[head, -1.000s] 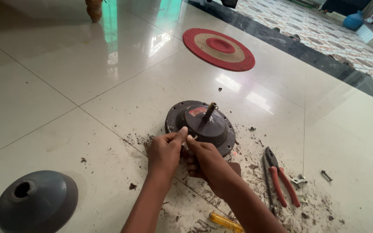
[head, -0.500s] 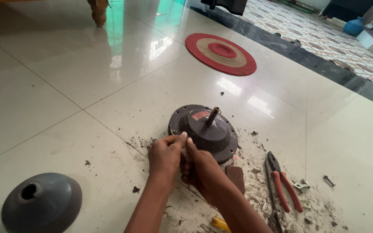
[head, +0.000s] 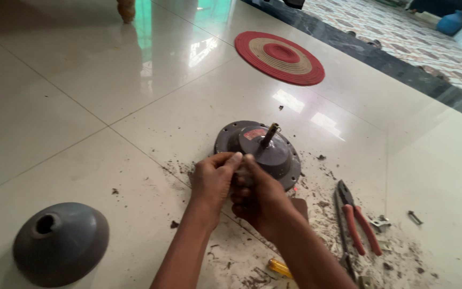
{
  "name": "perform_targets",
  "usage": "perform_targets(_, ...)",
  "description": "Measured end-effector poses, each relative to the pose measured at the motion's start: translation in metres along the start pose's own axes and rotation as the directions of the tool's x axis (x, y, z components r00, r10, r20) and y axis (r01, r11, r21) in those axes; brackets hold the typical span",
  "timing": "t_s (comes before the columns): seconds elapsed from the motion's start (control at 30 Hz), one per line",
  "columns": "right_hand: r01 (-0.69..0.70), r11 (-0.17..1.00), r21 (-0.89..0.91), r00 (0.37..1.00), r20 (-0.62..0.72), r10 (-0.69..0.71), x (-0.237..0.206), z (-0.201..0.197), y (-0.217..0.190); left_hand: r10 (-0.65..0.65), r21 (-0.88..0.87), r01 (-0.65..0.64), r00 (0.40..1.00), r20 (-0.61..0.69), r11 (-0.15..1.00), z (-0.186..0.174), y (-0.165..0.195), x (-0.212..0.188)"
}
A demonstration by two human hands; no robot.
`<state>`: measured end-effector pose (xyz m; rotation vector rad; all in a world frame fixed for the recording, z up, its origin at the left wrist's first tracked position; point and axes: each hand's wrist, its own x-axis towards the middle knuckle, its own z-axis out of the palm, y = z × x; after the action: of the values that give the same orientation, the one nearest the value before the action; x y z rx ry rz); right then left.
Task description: The person uses pliers to remove a metal ring from a dark circular fan base, then uses a screwdriver to adjust a small white plastic component. The person continues to manipulate the plastic piece with the screwdriver and hands.
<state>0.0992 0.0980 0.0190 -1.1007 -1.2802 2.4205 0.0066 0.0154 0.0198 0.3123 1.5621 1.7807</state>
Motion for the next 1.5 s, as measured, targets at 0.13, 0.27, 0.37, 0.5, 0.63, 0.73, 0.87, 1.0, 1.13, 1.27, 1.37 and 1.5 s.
perform_targets(0.13, -0.162, 0.967, 0.194, 0.987, 0.013, 0.163, -0.001, -0.007, -0.009, 0.066, -0.182, -0.027, 0.974, 0.215, 0.983, 0.000, -0.008, 0.002)
perform_targets(0.27, -0.200, 0.976, 0.088, 0.978, 0.070, 0.194, -0.008, -0.012, -0.009, 0.104, 0.174, -0.102, 0.995, -0.002, 0.979, 0.005, -0.015, 0.005)
perform_targets(0.37, -0.052, 0.993, -0.106, 0.999, -0.008, 0.052, -0.016, -0.016, -0.002, 0.135, 0.222, -0.100, 0.980, -0.146, 0.970, 0.004, -0.013, 0.007)
perform_targets(0.5, 0.136, 0.948, -0.289, 0.990, 0.014, -0.138, -0.021, -0.016, 0.003, 0.136, 0.352, -0.055, 0.968, -0.209, 0.934, 0.003, -0.012, 0.004)
perform_targets(0.63, 0.257, 0.785, -0.564, 0.928, -0.083, -0.364, -0.017, 0.000, 0.009, 0.228, 0.416, -0.128, 0.953, -0.199, 0.900, 0.008, -0.014, 0.001)
perform_targets(0.73, 0.554, 0.401, -0.729, 0.713, 0.168, -0.680, -0.021, 0.007, 0.012, 0.182, 0.408, -0.073, 0.955, -0.235, 0.910, 0.007, -0.015, 0.007)
perform_targets(0.87, 0.552, 0.244, -0.797, 0.687, 0.269, -0.675, -0.019, 0.006, 0.001, 0.051, 0.182, -0.027, 0.991, -0.127, 0.983, 0.001, -0.023, 0.014)
perform_targets(1.0, 0.466, 0.313, -0.827, 0.747, 0.178, -0.641, -0.015, 0.001, -0.005, 0.072, -0.130, -0.068, 0.997, 0.032, 0.989, -0.003, -0.030, 0.017)
perform_targets(1.13, 0.591, 0.314, -0.743, 0.673, 0.239, -0.700, -0.019, -0.008, 0.005, -0.063, -0.284, 0.103, 0.987, 0.148, 0.953, -0.013, -0.024, 0.018)
perform_targets(1.27, 0.565, 0.193, -0.803, 0.625, 0.263, -0.735, -0.026, -0.014, 0.017, -0.071, 0.209, 0.065, 0.997, 0.019, 0.976, -0.009, -0.016, 0.012)
perform_targets(1.37, 0.656, 0.207, -0.726, 0.598, 0.331, -0.730, -0.028, -0.013, 0.024, 0.118, 0.478, -0.070, 0.991, -0.070, 0.876, 0.001, -0.014, 0.004)
perform_targets(1.5, 0.507, 0.350, -0.788, 0.699, 0.138, -0.701, -0.022, -0.016, 0.017, 0.074, 0.730, 0.070, 0.984, -0.163, 0.680, 0.001, -0.010, 0.003)
